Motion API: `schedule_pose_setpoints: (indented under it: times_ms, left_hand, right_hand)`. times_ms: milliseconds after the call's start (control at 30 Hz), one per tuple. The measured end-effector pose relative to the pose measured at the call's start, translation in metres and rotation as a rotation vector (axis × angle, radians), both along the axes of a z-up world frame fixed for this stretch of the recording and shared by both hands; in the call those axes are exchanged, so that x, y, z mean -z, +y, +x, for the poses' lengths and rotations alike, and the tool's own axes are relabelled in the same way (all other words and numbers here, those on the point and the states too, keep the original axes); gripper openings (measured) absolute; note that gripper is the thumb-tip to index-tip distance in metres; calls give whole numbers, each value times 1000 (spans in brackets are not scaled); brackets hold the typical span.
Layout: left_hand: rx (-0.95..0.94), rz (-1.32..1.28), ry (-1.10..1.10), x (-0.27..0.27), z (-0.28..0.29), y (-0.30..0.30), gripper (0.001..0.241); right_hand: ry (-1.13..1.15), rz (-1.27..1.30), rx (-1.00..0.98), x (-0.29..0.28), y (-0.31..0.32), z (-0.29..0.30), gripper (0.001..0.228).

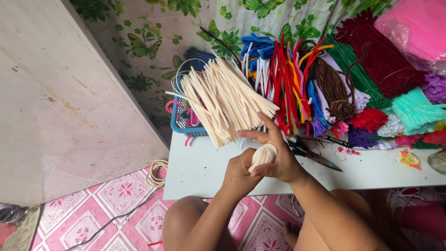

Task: The person sits on the floor and handles a bundle of beige craft sticks, separating and aligning them. They then use scissors to trim the ends of the sticks to a uniform length and place the trimmed pieces on the table.

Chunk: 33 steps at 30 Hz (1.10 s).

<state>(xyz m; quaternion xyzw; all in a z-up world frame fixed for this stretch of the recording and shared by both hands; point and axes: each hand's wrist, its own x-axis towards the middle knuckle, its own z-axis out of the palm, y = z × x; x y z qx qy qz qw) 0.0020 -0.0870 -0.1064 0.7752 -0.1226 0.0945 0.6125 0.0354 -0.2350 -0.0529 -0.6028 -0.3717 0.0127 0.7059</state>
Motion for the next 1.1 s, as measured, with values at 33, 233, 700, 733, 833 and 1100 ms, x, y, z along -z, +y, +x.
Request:
schedule_pose_setpoints:
  times_ms: [33, 233, 700, 733, 833, 1100]
  left_hand:
    - [3, -18, -11, 1, 1, 0, 23]
    - [20, 6, -58, -1, 0, 0, 18]
    - [84, 33, -142, -19, 3, 1, 25]
    - [94, 29, -114, -18, 5, 0, 26]
    - [126, 0, -22, -10, 7, 2, 26]
    - [203, -105, 103, -14, 1, 9, 18]
  right_hand:
    - [60, 16, -66, 1, 2, -2, 134]
    - [-72, -133, 76, -29, 17, -27, 81]
    - [-238, -126, 232, -42, 21, -36, 17]
    - [-227, -125, 237, -41, 20, -35, 17]
    - [-195, -126, 248, -35, 21, -34, 18]
    - [-95, -255, 256, -5, -9, -30, 41]
